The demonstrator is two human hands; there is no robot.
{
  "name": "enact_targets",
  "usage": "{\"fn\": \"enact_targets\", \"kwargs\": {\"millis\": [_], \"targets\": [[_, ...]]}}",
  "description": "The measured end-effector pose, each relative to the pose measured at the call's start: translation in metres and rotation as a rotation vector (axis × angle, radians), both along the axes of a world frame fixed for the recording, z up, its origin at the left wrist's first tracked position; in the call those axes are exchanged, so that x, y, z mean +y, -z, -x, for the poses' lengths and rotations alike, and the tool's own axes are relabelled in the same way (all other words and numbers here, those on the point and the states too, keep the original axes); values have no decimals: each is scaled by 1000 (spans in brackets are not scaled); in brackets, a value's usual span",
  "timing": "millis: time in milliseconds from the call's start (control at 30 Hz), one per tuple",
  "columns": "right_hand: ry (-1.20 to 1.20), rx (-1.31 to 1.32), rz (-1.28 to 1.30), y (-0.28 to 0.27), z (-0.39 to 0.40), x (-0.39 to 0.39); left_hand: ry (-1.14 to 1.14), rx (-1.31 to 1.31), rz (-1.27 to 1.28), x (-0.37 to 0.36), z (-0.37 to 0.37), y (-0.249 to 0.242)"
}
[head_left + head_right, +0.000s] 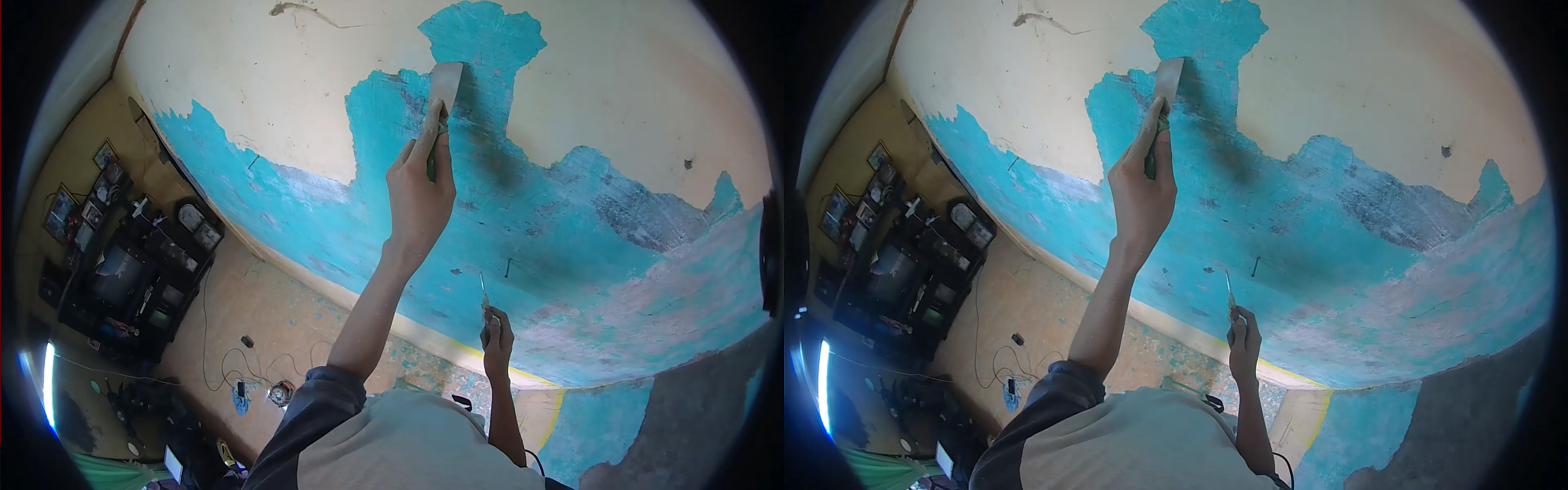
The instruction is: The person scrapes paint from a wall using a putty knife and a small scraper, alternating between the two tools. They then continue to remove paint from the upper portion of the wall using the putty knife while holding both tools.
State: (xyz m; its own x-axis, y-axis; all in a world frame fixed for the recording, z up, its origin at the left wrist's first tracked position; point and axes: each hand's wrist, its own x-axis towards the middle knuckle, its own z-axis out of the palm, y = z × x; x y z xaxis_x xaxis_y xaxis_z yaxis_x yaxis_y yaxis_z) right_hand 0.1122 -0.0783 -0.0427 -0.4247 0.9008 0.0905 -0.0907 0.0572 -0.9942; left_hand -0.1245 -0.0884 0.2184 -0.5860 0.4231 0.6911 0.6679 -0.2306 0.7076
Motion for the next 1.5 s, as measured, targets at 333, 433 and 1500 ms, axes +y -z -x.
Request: {"fn": "enact_targets", "kwargs": {"millis": [333,433,1500], "targets": [[-35,15,-6,11,7,-6,-41,174,-199,11,18,-12],[-45,14,0,15,3,-7,-58,110,-34,-4,13,-16],[-37,-1,8,19,5,-24,-22,149,-74,-1,18,9]]}}
